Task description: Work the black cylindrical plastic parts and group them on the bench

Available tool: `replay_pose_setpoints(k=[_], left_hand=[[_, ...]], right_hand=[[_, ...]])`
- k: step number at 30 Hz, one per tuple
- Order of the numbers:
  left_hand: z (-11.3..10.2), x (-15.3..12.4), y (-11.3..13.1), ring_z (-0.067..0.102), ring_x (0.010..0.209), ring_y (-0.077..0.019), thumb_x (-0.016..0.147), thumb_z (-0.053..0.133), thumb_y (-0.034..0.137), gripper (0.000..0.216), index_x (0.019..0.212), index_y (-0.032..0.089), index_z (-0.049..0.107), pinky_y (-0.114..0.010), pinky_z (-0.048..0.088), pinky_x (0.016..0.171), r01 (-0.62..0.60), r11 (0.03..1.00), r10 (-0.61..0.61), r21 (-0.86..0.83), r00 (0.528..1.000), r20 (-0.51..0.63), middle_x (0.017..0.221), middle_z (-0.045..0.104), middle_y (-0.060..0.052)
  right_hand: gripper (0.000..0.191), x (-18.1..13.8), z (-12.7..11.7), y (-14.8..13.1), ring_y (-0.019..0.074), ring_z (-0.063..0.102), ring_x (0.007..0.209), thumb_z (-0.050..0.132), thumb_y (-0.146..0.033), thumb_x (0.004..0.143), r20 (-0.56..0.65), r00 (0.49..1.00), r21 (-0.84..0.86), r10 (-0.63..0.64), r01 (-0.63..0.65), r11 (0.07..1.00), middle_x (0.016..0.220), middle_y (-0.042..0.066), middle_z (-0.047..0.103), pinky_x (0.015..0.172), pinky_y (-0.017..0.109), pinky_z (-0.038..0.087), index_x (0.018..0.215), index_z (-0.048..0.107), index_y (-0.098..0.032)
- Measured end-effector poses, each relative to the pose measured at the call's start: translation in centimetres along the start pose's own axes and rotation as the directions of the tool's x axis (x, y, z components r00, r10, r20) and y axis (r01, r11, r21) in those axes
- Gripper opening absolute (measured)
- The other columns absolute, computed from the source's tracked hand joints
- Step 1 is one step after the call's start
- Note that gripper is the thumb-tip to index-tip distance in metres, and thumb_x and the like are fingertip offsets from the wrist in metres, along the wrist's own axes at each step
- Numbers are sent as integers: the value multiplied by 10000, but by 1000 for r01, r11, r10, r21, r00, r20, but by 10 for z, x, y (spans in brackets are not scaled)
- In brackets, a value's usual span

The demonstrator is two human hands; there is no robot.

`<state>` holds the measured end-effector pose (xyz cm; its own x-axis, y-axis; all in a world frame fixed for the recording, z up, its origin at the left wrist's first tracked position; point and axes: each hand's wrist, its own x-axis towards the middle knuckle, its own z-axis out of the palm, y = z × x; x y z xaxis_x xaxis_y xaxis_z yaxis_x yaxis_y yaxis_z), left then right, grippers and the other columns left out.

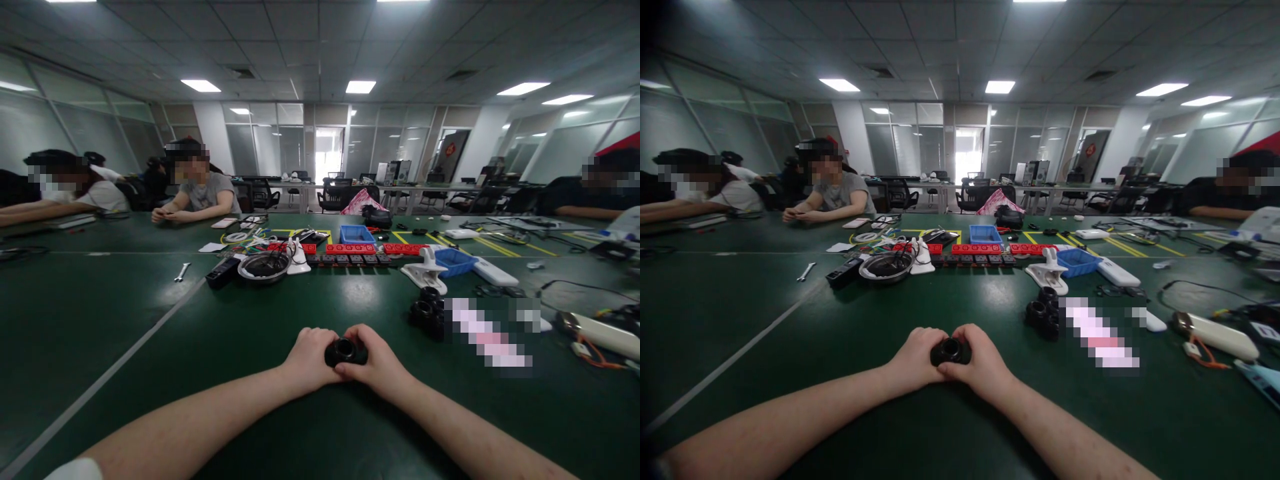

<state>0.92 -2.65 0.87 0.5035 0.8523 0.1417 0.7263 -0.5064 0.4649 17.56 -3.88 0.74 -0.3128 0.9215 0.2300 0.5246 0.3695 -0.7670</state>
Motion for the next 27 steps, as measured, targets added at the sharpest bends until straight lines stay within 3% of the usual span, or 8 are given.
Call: replay_pose_setpoints(k=[3,7,11,13,16,19,22,27], left_hand=[[-5,3,-5,559,760,-200,604,695,444,354,834,192,600,-293,393,713,-54,997,56,-49,997,57,785,599,5],[-13,8,-15,576,803,-169,604,726,402,416,962,226,607,-223,412,667,-135,971,170,-198,970,171,890,620,28],[-13,9,-19,570,807,-191,615,714,393,410,960,200,606,-249,413,674,-131,966,174,-224,968,183,882,609,5],[-12,7,-17,555,824,-215,599,711,428,462,976,189,590,-283,411,696,-114,975,144,-191,978,151,889,593,-15],[-12,1,-13,504,935,-255,526,736,476,643,1073,213,522,-346,385,801,-82,989,86,-125,996,30,998,556,-39],[-11,-3,-8,486,955,-263,499,736,496,671,1066,220,507,-364,364,839,-32,998,28,-54,997,-79,1023,541,-42],[-7,-4,-4,511,872,-250,523,712,504,563,966,202,540,-350,380,783,1,1000,-2,-20,998,-63,932,556,-34],[-2,-2,-4,520,785,-230,591,681,437,326,754,183,559,-307,386,686,29,999,-28,-17,999,21,782,547,-20]], right_hand=[[357,5,-8,6,188,507,843,685,-215,620,155,986,160,-62,36,987,901,21,538,744,321,408,944,539,-185],[443,16,-21,17,198,516,913,664,-260,667,397,908,341,-130,-14,940,1014,38,523,800,344,403,1084,534,-184],[464,18,-26,19,203,498,978,634,-271,703,468,868,366,-168,-17,931,1066,40,495,853,352,382,1144,508,-202],[557,12,-24,16,212,493,982,661,-298,681,427,892,325,-151,5,946,1094,50,482,840,356,394,1191,457,-208],[716,1,-18,8,234,491,960,735,-357,587,257,962,171,-91,48,984,1085,65,483,805,369,406,1206,410,-205],[602,-5,-9,-2,228,500,892,730,-383,580,51,998,8,-37,36,999,990,51,507,765,361,404,1088,468,-195],[490,-7,-1,-9,204,506,807,726,-345,577,-43,998,-50,52,-54,997,892,29,519,695,327,404,971,480,-186],[359,-7,7,-8,179,494,742,712,-268,581,-40,994,-33,98,-100,994,806,6,518,644,296,390,840,477,-186]])
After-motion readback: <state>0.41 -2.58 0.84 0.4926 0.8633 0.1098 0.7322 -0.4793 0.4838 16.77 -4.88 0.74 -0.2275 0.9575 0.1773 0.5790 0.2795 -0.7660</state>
